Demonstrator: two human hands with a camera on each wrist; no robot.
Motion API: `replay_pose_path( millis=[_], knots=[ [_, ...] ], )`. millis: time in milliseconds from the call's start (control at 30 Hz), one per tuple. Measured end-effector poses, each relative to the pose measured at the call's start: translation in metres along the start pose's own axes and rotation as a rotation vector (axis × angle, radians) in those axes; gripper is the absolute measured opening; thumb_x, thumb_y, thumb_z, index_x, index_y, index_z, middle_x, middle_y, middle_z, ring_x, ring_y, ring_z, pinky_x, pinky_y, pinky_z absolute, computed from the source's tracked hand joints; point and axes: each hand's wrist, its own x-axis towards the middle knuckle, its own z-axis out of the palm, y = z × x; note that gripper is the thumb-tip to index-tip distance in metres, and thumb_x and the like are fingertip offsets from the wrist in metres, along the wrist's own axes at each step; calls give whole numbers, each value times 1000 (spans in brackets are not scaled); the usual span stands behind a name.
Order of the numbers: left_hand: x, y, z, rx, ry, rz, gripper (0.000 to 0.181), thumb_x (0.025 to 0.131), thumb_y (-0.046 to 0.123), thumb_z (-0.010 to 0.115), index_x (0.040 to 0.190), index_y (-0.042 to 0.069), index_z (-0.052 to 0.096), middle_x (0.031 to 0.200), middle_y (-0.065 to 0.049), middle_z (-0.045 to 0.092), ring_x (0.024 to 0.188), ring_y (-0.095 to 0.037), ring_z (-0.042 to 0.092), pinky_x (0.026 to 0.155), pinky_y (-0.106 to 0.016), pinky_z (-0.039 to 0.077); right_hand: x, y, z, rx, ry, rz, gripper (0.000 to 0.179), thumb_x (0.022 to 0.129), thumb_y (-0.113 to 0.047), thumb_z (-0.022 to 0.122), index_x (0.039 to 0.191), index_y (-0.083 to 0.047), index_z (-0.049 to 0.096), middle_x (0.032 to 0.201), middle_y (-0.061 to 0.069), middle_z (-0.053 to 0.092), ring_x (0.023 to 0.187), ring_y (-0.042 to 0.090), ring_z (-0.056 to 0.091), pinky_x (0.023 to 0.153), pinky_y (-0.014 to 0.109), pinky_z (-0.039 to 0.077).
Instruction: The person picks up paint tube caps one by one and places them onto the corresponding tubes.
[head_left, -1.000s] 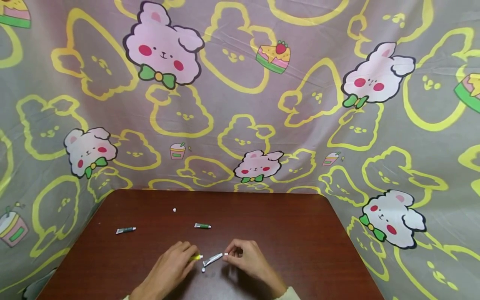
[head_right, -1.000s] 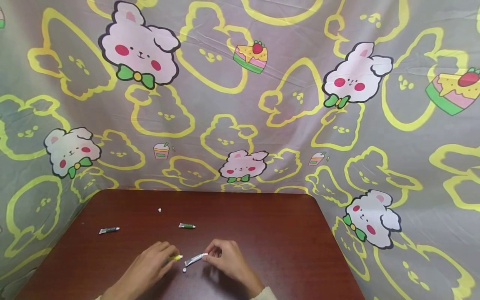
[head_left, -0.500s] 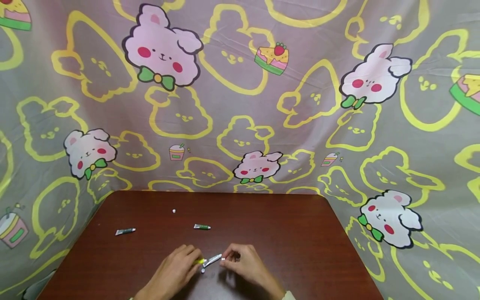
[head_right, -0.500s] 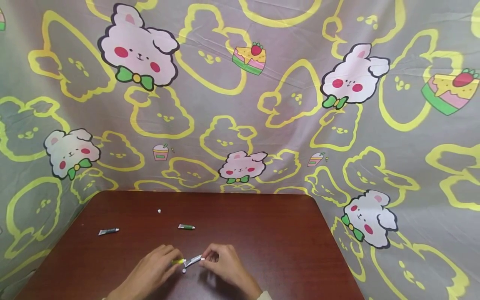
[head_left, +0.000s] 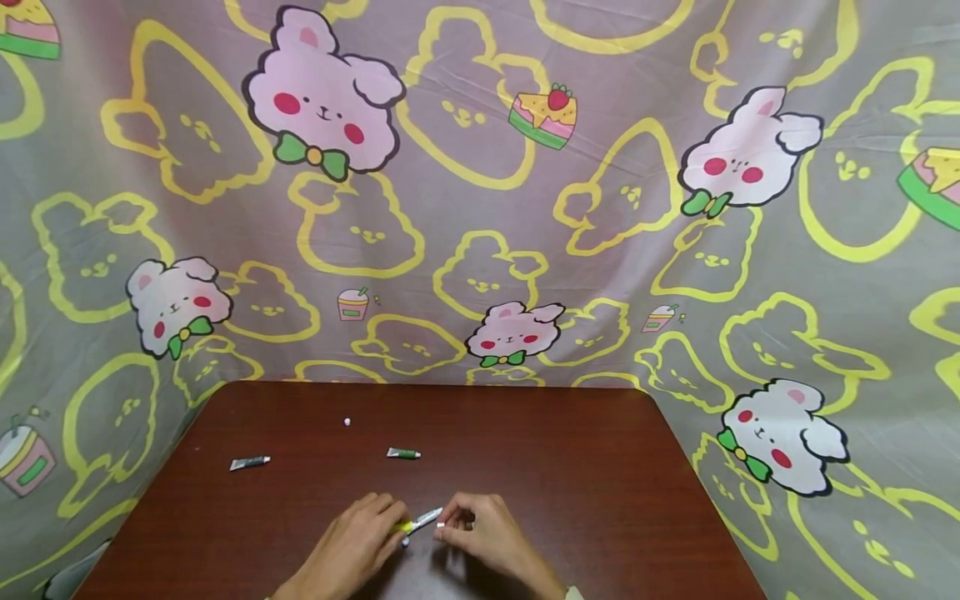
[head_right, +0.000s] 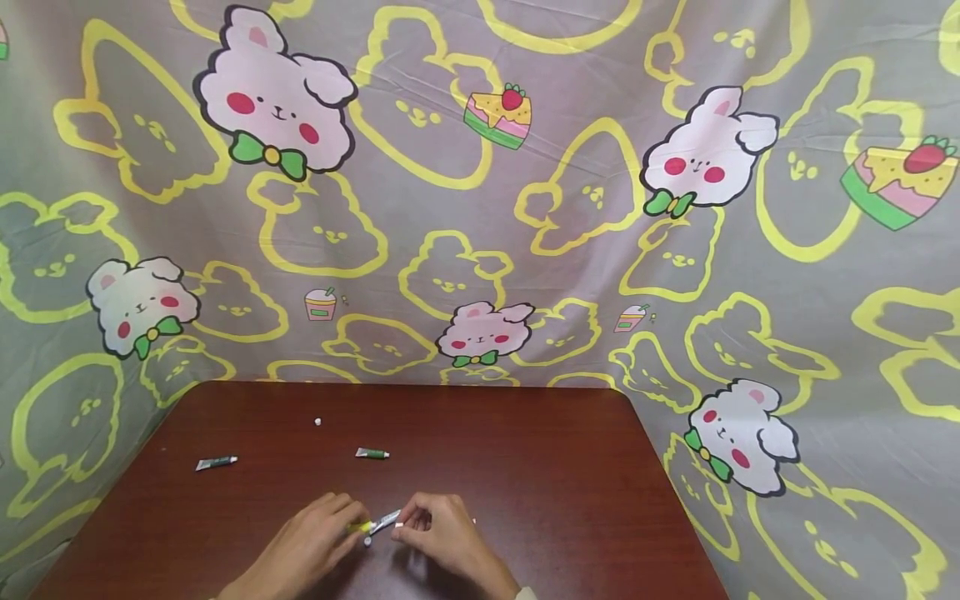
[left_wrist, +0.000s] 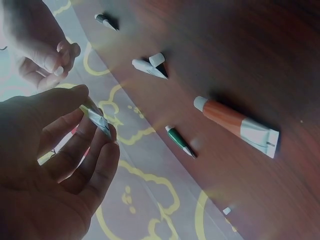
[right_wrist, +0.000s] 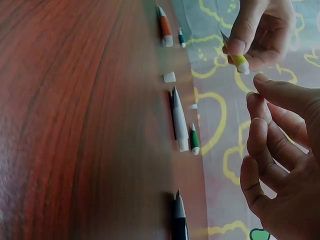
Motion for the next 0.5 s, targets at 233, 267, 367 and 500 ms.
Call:
replay_pose_path(
  millis=[233,267,367,500],
  knots=[
    [0,4,1,-1,-21,5,28,80,20,93,95,23,70,91,12,64,82,-7,60,78,-34,57,-1,-2,5,4,4,-3,13,89,-13,90,91,-15,77,80,-6,75,73,-10,60,67,16,53],
    [0,4,1,-2,-26,4,28,80,20,93,96,22,70,91,12,64,83,-7,60,79,-34,57,-1,-2,6,5,4,-5,13,89,-13,90,91,-14,77,80,-6,75,73,-10,60,67,16,53],
    [-1,5,2,-2,-35,1,29,80,20,93,97,21,69,91,12,63,83,-7,60,80,-35,58,0,-2,8,11,-1,-14,13,90,-15,90,92,-14,77,80,-4,75,73,-10,60,67,16,54],
    [-1,6,3,-10,-30,10,28,82,21,93,98,21,70,91,12,63,83,-6,59,78,-33,57,1,-1,11,20,-9,-34,13,91,-16,89,92,-12,77,80,-2,76,74,-11,60,67,15,54]
  ],
)
